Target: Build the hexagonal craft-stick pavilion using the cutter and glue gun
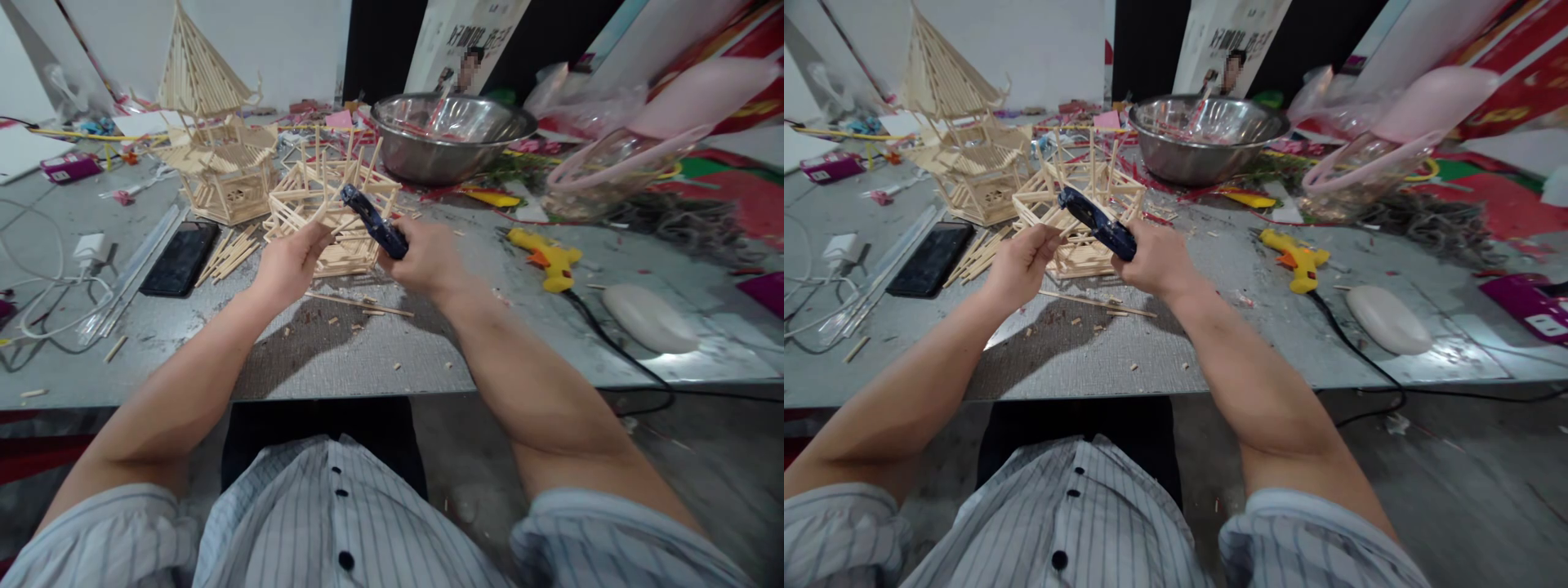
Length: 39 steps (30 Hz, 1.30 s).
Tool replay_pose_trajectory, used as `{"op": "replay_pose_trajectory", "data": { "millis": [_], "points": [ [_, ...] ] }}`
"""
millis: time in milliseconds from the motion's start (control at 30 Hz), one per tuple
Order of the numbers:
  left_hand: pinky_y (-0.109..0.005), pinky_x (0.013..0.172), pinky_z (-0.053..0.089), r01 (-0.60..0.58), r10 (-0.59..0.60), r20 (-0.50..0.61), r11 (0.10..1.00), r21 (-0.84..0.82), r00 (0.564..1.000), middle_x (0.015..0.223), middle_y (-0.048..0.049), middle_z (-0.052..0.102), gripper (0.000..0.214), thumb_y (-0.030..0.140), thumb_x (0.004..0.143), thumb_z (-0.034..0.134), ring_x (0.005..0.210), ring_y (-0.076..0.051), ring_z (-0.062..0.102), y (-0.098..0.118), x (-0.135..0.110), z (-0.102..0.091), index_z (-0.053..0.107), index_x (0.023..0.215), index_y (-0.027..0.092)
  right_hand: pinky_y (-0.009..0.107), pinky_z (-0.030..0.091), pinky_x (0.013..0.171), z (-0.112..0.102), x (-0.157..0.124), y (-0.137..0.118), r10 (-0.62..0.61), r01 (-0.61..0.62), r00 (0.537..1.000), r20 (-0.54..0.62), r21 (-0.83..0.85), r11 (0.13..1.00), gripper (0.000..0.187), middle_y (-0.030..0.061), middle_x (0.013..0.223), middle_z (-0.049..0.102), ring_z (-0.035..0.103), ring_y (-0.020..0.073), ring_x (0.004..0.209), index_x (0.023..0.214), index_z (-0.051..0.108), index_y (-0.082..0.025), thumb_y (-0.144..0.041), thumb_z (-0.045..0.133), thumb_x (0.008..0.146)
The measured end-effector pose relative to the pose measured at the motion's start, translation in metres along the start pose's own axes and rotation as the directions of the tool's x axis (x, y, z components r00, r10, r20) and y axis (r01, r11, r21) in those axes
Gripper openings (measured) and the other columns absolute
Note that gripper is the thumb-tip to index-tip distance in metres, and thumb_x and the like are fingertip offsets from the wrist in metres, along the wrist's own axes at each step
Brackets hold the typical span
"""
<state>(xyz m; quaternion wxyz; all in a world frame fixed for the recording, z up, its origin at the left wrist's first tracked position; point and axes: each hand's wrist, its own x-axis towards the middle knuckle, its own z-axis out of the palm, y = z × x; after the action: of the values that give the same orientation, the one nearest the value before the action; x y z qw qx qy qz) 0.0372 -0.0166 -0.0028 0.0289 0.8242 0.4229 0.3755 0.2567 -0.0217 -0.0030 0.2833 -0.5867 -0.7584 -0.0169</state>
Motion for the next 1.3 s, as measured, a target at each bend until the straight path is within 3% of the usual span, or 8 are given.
{"op": "replay_pose_trajectory", "data": {
  "millis": [333, 467, 633, 733, 833, 1033, 1100, 1300],
  "points": [
    [-0.024, 0.06, 0.04, 0.003, -0.003, 0.008, 0.999, -0.037, 1.0, 0.075, -0.0042, 0.067, 0.024, 0.036, 0.094, 0.046, 0.067, -0.015, 0.06, 0.0, 0.0, -0.001, 0.063, 0.092, 0.02, 0.034, 0.043, 0.06, 0.005, 0.002, 0.002, 0.012, -0.012, 0.999, -0.052, -0.004, 1.0, 0.015, 0.0096, 0.074, 0.069, 0.065, 0.026, 0.069, 0.079, 0.062, -0.02, -0.032, 0.058, 0.071],
    [-0.023, 0.059, 0.04, 0.056, -0.05, 0.072, 0.994, -0.091, 0.996, 0.066, -0.0003, 0.064, 0.017, 0.028, 0.093, 0.048, 0.06, -0.013, 0.057, 0.004, 0.001, -0.008, 0.062, 0.094, 0.02, 0.035, 0.047, 0.062, 0.008, 0.007, 0.009, 0.101, -0.089, 0.976, -0.192, 0.07, 0.994, 0.014, 0.0057, 0.073, 0.068, 0.065, 0.0244, 0.07, 0.08, 0.06, -0.023, -0.036, 0.056, 0.076],
    [-0.029, 0.07, 0.049, 0.025, -0.025, -0.001, 0.998, -0.052, 1.0, 0.066, -0.0013, 0.065, 0.013, 0.028, 0.084, 0.06, 0.068, -0.015, 0.059, 0.002, 0.02, -0.021, 0.065, 0.077, 0.019, 0.034, 0.047, 0.059, 0.019, 0.016, 0.037, 0.187, -0.138, 0.936, -0.299, 0.178, 0.974, 0.02, 0.0047, 0.068, 0.064, 0.064, 0.0224, 0.067, 0.08, 0.058, -0.024, -0.043, 0.052, 0.084],
    [-0.035, 0.078, 0.052, 0.037, -0.039, 0.084, 0.999, 0.026, 0.996, 0.063, -0.0012, 0.062, 0.017, 0.028, 0.079, 0.068, 0.073, -0.018, 0.062, 0.005, 0.043, -0.028, 0.067, 0.067, 0.017, 0.033, 0.046, 0.055, 0.025, 0.019, 0.052, 0.202, -0.138, 0.938, -0.283, 0.231, 0.963, 0.02, 0.0033, 0.063, 0.061, 0.061, 0.0203, 0.06, 0.08, 0.057, -0.023, -0.043, 0.053, 0.084],
    [-0.036, 0.08, 0.053, 0.075, -0.116, 0.182, 0.973, 0.216, 0.976, 0.065, -0.001, 0.063, 0.018, 0.028, 0.081, 0.066, 0.075, -0.018, 0.064, 0.016, 0.067, -0.033, 0.074, 0.076, 0.013, 0.034, 0.048, 0.059, 0.026, 0.021, 0.057, 0.199, -0.135, 0.951, -0.238, 0.26, 0.956, 0.02, 0.0035, 0.065, 0.061, 0.062, 0.0206, 0.063, 0.082, 0.057, -0.022, -0.042, 0.055, 0.084],
    [-0.03, 0.079, 0.047, 0.073, -0.281, 0.431, 0.895, 0.439, 0.858, 0.079, -0.0011, 0.07, 0.028, 0.031, 0.08, 0.064, 0.081, -0.016, 0.064, 0.036, 0.093, -0.044, 0.078, 0.096, 0.013, 0.04, 0.053, 0.068, 0.022, 0.019, 0.054, 0.254, -0.166, 0.946, -0.201, 0.371, 0.914, 0.021, 0.0013, 0.069, 0.061, 0.065, 0.0232, 0.071, 0.083, 0.057, -0.022, -0.043, 0.06, 0.081],
    [-0.027, 0.074, 0.046, 0.079, -0.321, 0.458, 0.878, 0.471, 0.829, 0.083, -0.0023, 0.073, 0.027, 0.03, 0.077, 0.07, 0.074, -0.014, 0.06, 0.04, 0.094, -0.045, 0.078, 0.099, 0.017, 0.041, 0.054, 0.069, 0.021, 0.019, 0.054, 0.257, -0.159, 0.946, -0.197, 0.408, 0.899, 0.02, 0.0006, 0.069, 0.061, 0.065, 0.0234, 0.072, 0.081, 0.057, -0.023, -0.043, 0.06, 0.081],
    [-0.024, 0.063, 0.036, 0.036, -0.288, 0.474, 0.881, 0.471, 0.832, 0.083, -0.0002, 0.074, 0.021, 0.03, 0.077, 0.073, 0.066, -0.01, 0.051, 0.04, 0.096, -0.04, 0.078, 0.095, 0.02, 0.042, 0.053, 0.072, 0.018, 0.018, 0.054, 0.245, -0.158, 0.953, -0.176, 0.402, 0.902, 0.017, 0.0026, 0.071, 0.062, 0.064, 0.0259, 0.078, 0.077, 0.052, -0.026, -0.04, 0.063, 0.079]
  ]
}}
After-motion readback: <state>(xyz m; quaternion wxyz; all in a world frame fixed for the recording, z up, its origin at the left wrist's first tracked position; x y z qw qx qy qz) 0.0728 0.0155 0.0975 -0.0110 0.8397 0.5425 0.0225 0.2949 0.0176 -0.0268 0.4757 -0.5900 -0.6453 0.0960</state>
